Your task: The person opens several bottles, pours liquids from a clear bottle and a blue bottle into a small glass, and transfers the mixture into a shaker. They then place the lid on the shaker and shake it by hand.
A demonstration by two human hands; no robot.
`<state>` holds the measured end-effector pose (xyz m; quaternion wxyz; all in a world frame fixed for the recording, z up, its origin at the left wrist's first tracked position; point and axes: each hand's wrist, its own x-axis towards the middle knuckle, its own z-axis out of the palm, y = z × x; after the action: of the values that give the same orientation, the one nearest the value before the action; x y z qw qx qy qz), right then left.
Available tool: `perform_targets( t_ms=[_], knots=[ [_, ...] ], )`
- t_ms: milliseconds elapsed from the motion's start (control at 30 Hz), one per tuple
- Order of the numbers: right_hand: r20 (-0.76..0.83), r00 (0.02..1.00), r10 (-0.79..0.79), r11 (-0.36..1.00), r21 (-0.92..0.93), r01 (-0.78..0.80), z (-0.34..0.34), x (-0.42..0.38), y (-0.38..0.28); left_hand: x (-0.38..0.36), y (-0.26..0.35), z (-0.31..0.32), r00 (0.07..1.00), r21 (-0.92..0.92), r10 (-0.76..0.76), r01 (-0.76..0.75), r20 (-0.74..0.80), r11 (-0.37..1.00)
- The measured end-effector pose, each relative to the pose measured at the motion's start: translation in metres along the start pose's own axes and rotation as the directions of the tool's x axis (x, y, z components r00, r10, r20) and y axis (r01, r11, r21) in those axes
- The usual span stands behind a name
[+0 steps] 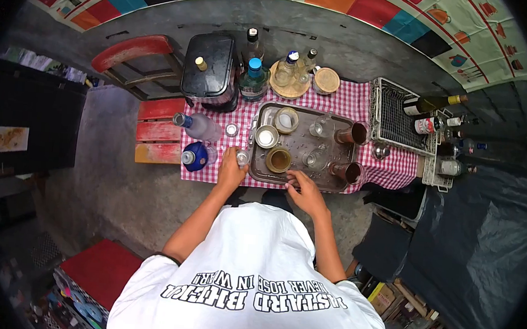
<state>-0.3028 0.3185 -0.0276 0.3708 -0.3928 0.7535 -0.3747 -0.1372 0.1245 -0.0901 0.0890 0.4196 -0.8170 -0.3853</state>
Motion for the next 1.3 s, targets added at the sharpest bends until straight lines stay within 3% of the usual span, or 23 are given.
perform_targets(
  t_ms=[100,400,633,700,767,933,1167,1200,1300],
  knots=[
    [0.013,1.000,-0.008,1.000,0.027,0.008,-0.019,-0.001,0.006,0.009,-0.020,0.023,0.993,0.029,-0.007,0.011,-0.119,1.000],
    [0.128,0.988,-0.084,0.996,0.001,0.084,-0.055,0.006,0.015,0.021,-0.043,0.047,0.970,0.020,-0.116,0.123,-0.211,0.992],
    [0.135,0.983,-0.126,0.978,-0.151,0.147,-0.062,0.008,0.005,0.015,-0.048,0.044,0.982,0.065,-0.103,0.115,-0.159,0.991],
    [0.081,0.991,-0.103,0.984,-0.140,0.114,-0.057,0.002,-0.001,0.012,-0.053,0.042,0.990,0.069,-0.080,0.089,-0.118,0.994],
    [0.015,0.996,-0.085,0.985,-0.151,0.087,-0.060,-0.003,-0.010,0.013,-0.060,0.040,0.984,0.046,-0.155,0.159,-0.085,0.986],
    [-0.291,0.957,0.010,0.993,0.117,0.026,-0.079,-0.030,-0.021,0.005,-0.071,0.033,0.984,0.046,-0.174,0.173,0.032,0.984],
    [-0.643,0.765,0.021,0.999,-0.023,-0.047,-0.160,-0.060,0.024,-0.015,-0.077,0.039,0.892,0.088,-0.447,0.441,0.071,0.893],
    [-0.638,0.767,0.071,0.992,-0.034,-0.120,-0.173,-0.060,0.036,-0.022,-0.083,0.046,0.916,0.082,-0.400,0.401,-0.032,0.913],
    [-0.610,0.785,0.110,0.971,-0.103,-0.216,-0.203,-0.056,0.077,-0.038,-0.082,0.052,0.859,0.049,-0.511,0.512,-0.019,0.858]
  ],
)
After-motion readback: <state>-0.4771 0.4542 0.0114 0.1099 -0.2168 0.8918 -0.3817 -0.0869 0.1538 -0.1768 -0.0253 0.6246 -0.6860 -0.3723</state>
